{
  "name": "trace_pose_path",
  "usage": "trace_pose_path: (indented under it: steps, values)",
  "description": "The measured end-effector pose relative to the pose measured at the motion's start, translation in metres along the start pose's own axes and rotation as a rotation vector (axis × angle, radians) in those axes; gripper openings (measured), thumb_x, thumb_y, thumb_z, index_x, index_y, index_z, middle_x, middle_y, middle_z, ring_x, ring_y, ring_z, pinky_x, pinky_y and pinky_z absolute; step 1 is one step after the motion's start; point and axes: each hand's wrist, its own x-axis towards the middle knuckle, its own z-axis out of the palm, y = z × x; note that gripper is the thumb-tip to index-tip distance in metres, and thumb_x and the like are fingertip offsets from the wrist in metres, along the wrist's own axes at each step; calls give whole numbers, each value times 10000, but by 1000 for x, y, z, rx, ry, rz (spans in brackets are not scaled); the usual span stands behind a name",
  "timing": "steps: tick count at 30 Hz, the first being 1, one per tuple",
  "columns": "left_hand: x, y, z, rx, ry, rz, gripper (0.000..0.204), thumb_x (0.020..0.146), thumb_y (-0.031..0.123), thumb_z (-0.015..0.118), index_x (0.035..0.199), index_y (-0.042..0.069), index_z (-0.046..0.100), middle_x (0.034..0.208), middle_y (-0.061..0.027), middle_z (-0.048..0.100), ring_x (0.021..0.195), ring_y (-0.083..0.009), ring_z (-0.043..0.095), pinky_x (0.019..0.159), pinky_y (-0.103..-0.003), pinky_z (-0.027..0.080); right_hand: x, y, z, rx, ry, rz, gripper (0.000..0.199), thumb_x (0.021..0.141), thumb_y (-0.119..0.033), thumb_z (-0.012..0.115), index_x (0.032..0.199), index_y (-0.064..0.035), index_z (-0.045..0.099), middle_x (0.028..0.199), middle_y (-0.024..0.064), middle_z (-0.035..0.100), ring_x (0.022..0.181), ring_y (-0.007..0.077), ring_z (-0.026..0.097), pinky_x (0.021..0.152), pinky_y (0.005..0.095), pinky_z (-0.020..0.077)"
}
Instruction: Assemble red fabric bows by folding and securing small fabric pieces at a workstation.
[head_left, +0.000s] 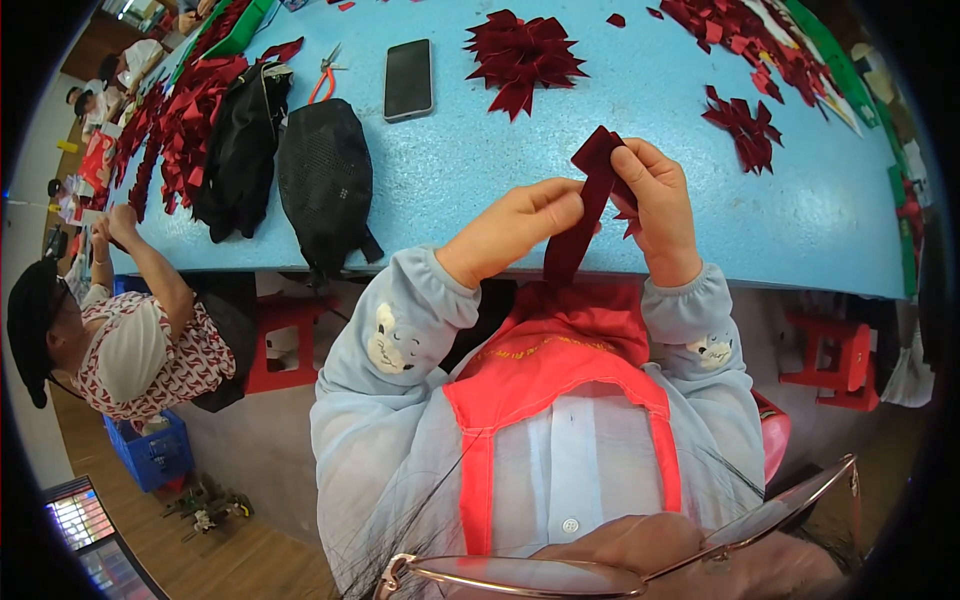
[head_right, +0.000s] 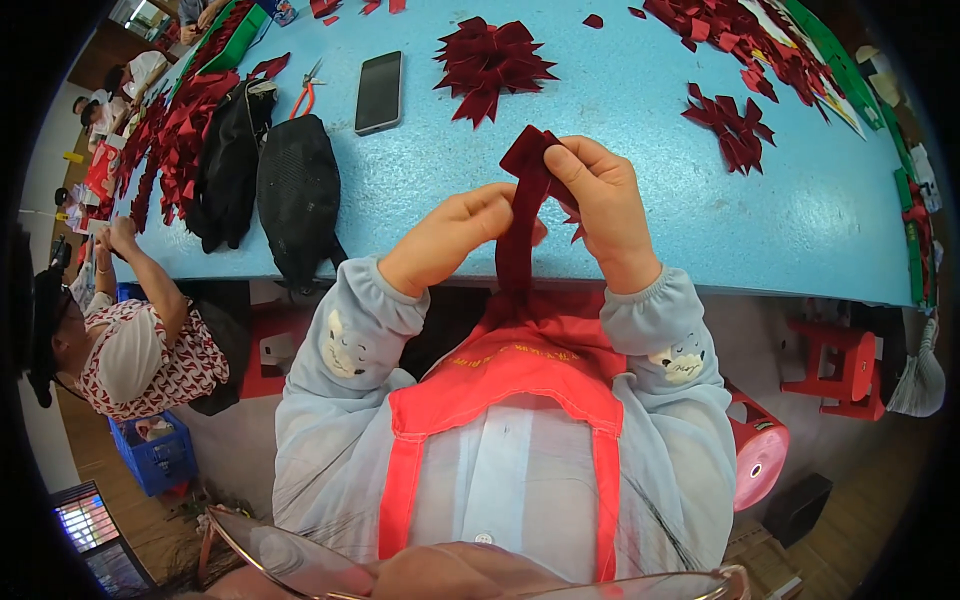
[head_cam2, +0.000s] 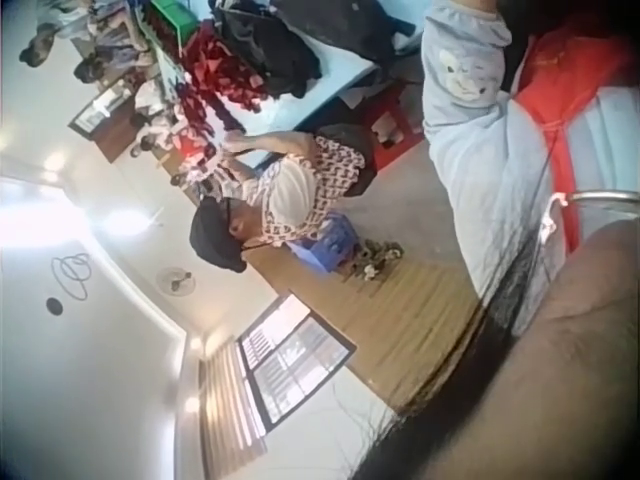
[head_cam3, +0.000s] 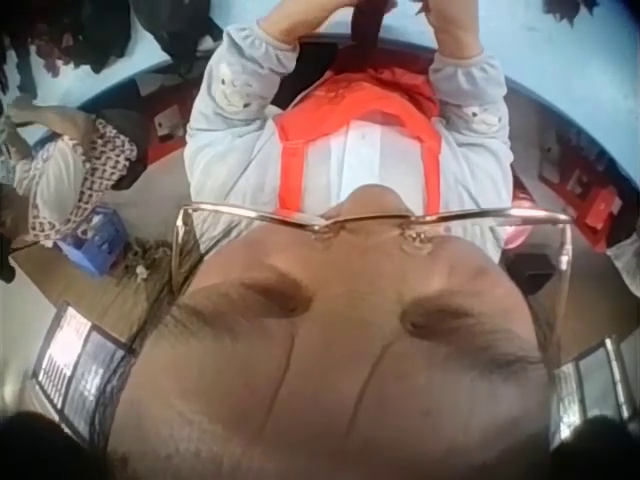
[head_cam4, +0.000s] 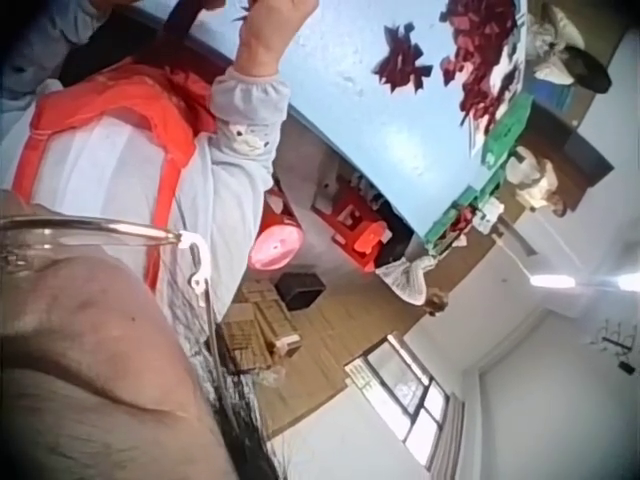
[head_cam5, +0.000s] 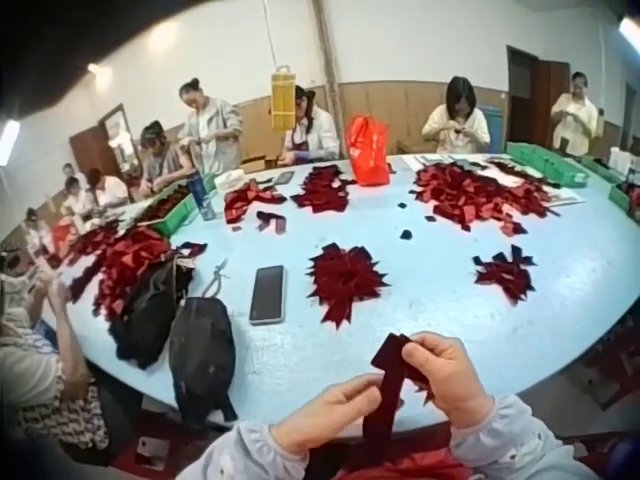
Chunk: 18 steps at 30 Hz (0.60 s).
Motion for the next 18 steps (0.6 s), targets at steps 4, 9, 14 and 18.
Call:
trace_pose_path:
  steps: [4, 9, 14, 18]
  values:
    - [0, 0, -1, -439, -43, -170, 266, 893, 193, 552, 1084, 7, 544, 914, -11, 591, 750, -68, 532, 672, -227, 443, -3, -1, 0, -7, -36, 9, 149, 886, -161, 564, 934, -31, 619, 723, -36, 585, 512, -13, 401, 429, 154, 291]
    - [-4, -9, 2, -291, 73, -120, 218, 902, 193, 543, 1029, 17, 562, 866, 9, 581, 733, -48, 509, 663, -199, 427, -1, 13, 5, -199, 80, -196, 169, 881, -141, 570, 965, -4, 622, 768, -27, 608, 597, 0, 480, 495, 150, 358]
    - [-7, -18, 10, -219, 229, 23, 204, 896, 181, 557, 1010, 12, 573, 843, 20, 576, 739, -38, 500, 647, -185, 417, 2, 18, 8, -161, 108, -209, 181, 878, -133, 575, 979, 10, 621, 788, -20, 615, 650, 12, 507, 541, 155, 388]
    - [-9, -14, 17, -201, 274, 46, 210, 890, 174, 567, 1027, 15, 579, 847, 22, 582, 730, -34, 500, 632, -184, 414, 0, 17, 5, -235, 95, -202, 175, 877, -139, 577, 962, 5, 627, 767, -23, 606, 633, 12, 494, 531, 159, 382]
